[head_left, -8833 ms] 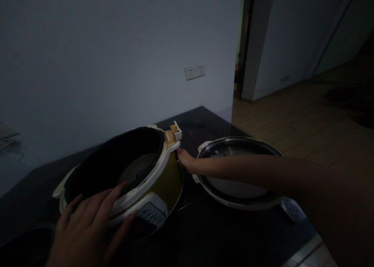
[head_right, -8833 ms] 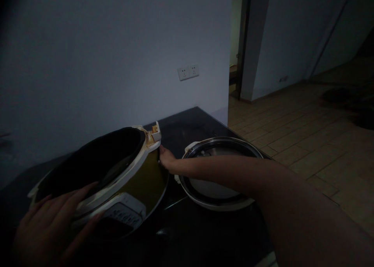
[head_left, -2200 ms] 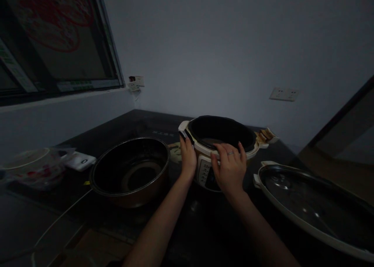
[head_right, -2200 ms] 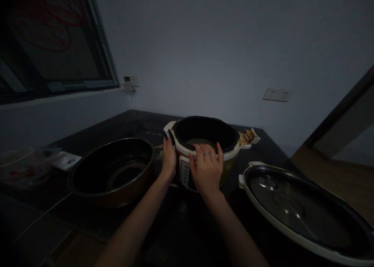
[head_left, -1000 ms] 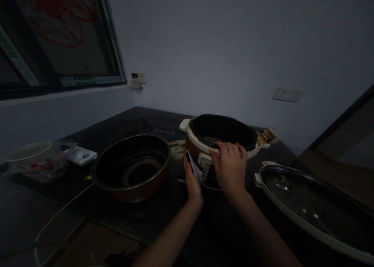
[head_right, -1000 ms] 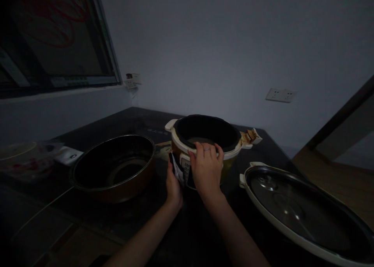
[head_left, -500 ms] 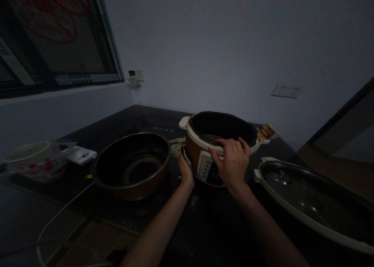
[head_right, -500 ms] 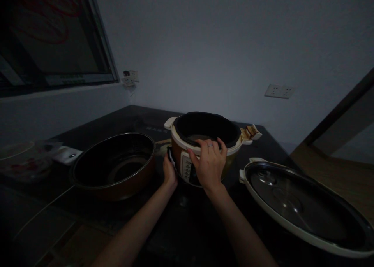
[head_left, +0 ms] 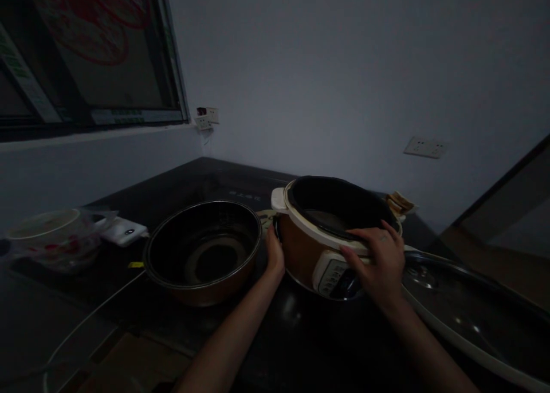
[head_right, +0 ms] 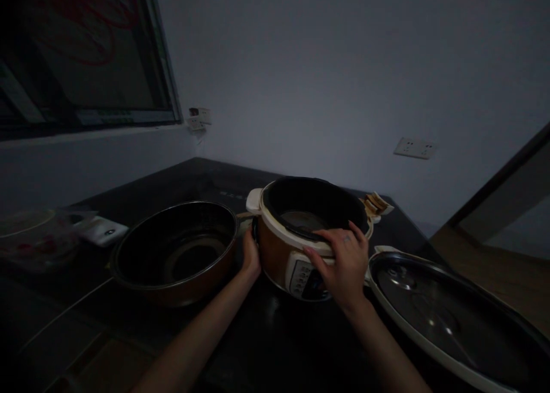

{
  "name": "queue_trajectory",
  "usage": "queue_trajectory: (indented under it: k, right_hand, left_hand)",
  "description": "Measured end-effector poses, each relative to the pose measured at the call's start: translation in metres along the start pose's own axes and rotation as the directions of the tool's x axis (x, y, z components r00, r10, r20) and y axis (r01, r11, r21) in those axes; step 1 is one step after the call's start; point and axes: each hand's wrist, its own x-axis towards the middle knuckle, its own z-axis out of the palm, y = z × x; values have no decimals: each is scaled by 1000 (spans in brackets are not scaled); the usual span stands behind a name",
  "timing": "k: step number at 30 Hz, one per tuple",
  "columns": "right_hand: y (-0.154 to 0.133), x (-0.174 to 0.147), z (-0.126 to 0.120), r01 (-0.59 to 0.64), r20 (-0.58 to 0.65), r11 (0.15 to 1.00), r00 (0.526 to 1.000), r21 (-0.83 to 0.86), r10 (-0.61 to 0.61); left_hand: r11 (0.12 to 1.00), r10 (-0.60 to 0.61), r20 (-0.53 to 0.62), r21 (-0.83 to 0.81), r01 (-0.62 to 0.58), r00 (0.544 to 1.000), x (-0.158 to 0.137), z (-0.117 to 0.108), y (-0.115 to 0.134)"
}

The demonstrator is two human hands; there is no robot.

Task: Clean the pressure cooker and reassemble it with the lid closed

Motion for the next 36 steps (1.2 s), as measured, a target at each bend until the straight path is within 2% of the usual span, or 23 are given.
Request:
queue_trajectory:
  k: [7,11,15,18,22,25,29,32,36]
  right_hand:
    - [8,-5,-8,-36,13,998,999,49,36]
    - [8,-4,-10,-34,7,997,999,73,34]
    - [10,-4,-9,-53,-29,995,998,89,55]
    - [13,-5,-7,-68,-67,994,995,91,74]
    - [17,-5,-8,-85,-79,987,992,139,97]
    - [24,-7,-13,-109,-75,972,989,207,127]
    - [39,-14,-23,-207,-35,918,972,339,232]
    - [52,-18,-28,-227,-51,872,960,434,275]
    - [65,-18,-32,-191,-71,865,965,464,252]
  left_hand:
    - [992,103,34,67,-105,994,-21,16,29]
    - [986,131,50,99,-136,990,-49,21,28]
    - [977,169,101,116,-180,980,-67,12,19]
    - [980,138,98,128,-150,986,-60,1,10]
    - [993,31,61,116,-38,998,-32,-8,2]
    - [997,-10,57,83,6,998,-18,-7,4]
    - [999,-11,68,35,9,998,-16,-1,16]
    - [1000,14,85,17,-16,996,-29,2,27]
    - [999,50,105,12,-51,993,-70,2,32]
